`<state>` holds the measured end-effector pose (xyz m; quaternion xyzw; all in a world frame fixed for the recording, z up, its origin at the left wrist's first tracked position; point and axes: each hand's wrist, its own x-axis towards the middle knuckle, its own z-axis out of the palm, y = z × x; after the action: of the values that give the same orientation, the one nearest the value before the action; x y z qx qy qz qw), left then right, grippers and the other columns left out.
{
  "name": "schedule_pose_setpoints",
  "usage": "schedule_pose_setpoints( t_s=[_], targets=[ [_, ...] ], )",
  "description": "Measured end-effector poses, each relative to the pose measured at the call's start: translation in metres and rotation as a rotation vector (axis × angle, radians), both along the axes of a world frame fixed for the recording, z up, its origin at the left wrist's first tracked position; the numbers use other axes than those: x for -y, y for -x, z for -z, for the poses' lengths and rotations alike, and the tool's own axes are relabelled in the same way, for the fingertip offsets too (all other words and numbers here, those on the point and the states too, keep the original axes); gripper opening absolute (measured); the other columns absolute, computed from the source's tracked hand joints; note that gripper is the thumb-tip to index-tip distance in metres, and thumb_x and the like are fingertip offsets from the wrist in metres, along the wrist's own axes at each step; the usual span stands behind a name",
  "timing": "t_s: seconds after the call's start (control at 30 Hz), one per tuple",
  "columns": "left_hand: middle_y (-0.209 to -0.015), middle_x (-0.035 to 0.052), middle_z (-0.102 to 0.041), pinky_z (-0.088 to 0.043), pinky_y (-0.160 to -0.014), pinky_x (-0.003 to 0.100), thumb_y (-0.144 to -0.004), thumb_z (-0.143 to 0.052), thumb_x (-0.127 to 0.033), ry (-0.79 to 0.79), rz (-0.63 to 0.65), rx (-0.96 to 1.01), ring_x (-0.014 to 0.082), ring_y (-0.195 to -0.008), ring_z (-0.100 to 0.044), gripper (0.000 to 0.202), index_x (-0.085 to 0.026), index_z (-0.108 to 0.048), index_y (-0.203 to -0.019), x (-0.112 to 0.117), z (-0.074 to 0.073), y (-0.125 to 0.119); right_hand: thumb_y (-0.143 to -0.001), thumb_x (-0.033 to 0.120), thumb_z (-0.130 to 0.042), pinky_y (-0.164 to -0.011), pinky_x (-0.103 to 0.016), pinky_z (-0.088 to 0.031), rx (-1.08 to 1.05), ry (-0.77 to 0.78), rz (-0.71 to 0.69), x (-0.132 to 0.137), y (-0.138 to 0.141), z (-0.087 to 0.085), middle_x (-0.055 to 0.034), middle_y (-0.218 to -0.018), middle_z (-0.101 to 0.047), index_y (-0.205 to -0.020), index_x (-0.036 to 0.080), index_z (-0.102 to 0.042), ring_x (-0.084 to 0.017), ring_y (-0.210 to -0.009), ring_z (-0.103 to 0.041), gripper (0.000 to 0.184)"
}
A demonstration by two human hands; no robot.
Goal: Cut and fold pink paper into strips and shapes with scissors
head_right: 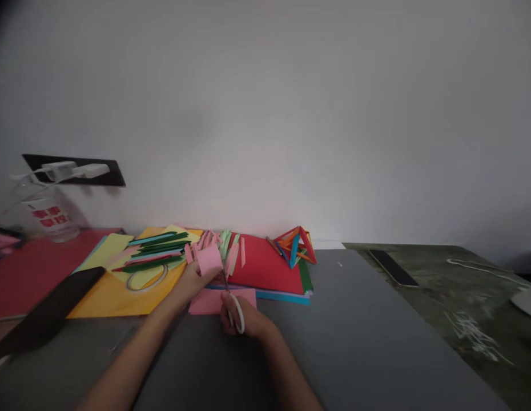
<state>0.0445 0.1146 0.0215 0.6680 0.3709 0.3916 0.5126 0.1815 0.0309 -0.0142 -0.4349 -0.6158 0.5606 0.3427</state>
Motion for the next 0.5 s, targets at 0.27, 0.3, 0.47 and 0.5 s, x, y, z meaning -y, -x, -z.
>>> schedule_pose_setpoints(
  t_s=[0.27, 0.3, 0.47, 0.5],
  targets=[
    [-0.065, 0.0079, -0.066, -0.049, -0.058, 0.030, -0.066, -0.054, -0.033, -0.042, 0.030, 0.005, 0.0200, -0.061, -0.061, 0.025, -0.010, -0.061, -0.070, 0.0001, -0.0009, 0.0000, -0.076, 0.063, -0.011, -0.036, -0.018, -0.025, 0.020, -0.008, -0.008, -0.0023, 0.0000, 0.0019, 0.0029, -0.036, -0.038, -0.045, 0.015, -0.044, -0.005, -0.034, -0.034, 0.066],
    [-0.065, 0.0077, -0.066, -0.049, -0.058, 0.029, -0.066, -0.054, -0.033, -0.041, 0.025, 0.007, 0.0199, -0.061, -0.061, 0.024, -0.010, -0.061, -0.071, 0.0003, -0.0009, 0.0000, -0.076, 0.063, -0.011, -0.036, -0.018, -0.025, 0.029, -0.009, -0.007, -0.0024, -0.0001, 0.0017, 0.0030, -0.036, -0.038, -0.045, 0.014, -0.044, -0.005, -0.034, -0.034, 0.066],
    [-0.064, 0.0085, -0.066, -0.048, -0.055, 0.028, -0.065, -0.055, -0.033, -0.032, -0.004, 0.005, 0.0208, -0.060, -0.062, 0.025, -0.009, -0.060, -0.070, 0.0014, -0.0016, 0.0007, -0.078, 0.061, -0.013, -0.037, -0.017, -0.025, 0.061, -0.026, 0.004, 0.0000, 0.0007, -0.0034, 0.0031, -0.035, -0.038, -0.044, 0.014, -0.043, -0.005, -0.033, -0.034, 0.065],
    [-0.064, 0.0087, -0.066, -0.048, -0.055, 0.029, -0.065, -0.055, -0.033, -0.031, -0.001, 0.005, 0.0208, -0.060, -0.062, 0.025, -0.009, -0.060, -0.069, 0.0016, -0.0021, 0.0007, -0.078, 0.061, -0.014, -0.037, -0.018, -0.025, 0.064, -0.029, 0.006, 0.0004, 0.0010, -0.0041, 0.0031, -0.035, -0.037, -0.043, 0.014, -0.043, -0.005, -0.033, -0.034, 0.065]
  ],
)
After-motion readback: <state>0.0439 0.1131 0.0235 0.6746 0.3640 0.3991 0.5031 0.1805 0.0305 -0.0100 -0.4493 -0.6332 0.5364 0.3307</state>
